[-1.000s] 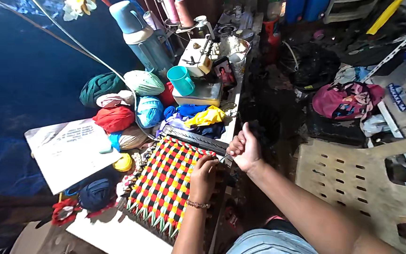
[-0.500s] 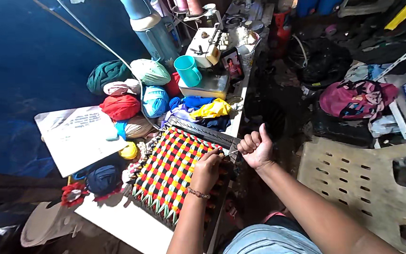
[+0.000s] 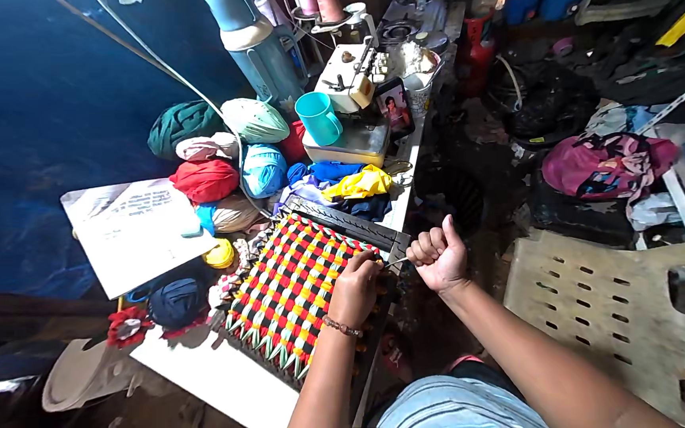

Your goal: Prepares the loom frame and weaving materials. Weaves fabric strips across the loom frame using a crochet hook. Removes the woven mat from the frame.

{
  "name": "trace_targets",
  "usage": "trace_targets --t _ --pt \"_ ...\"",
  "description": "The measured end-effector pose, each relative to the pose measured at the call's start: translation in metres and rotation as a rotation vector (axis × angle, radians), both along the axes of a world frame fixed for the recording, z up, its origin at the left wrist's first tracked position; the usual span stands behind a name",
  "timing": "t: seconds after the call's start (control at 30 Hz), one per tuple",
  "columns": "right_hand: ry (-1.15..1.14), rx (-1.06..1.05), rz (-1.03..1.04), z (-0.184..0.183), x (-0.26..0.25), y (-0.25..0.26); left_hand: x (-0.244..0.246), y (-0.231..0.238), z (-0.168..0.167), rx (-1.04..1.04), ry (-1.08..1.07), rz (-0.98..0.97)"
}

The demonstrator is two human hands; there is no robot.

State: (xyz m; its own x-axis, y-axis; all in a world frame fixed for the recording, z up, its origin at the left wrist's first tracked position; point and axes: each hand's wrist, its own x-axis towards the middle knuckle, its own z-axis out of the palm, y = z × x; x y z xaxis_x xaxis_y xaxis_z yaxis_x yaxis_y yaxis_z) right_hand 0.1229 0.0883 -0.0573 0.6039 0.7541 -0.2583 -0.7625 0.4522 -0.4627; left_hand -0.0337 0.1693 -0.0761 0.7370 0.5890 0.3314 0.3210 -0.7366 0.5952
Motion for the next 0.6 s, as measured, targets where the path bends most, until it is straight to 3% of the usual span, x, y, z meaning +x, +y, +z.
trace_targets --t 0.23,0.4,0.6 --pt "0.002 -0.012 0.003 -0.010 0.000 -0.002 0.001 -0.003 -0.003 -0.020 0.021 -0.005" --pt "-0.242 0.091 0.129 -0.009 0.001 0.001 0.005 -0.007 -0.007 -0.001 0.030 0.019" --pt "-0.797 0.209 0.278 -0.014 0.004 0.004 0.007 -0.009 -0.004 -0.030 0.096 0.031"
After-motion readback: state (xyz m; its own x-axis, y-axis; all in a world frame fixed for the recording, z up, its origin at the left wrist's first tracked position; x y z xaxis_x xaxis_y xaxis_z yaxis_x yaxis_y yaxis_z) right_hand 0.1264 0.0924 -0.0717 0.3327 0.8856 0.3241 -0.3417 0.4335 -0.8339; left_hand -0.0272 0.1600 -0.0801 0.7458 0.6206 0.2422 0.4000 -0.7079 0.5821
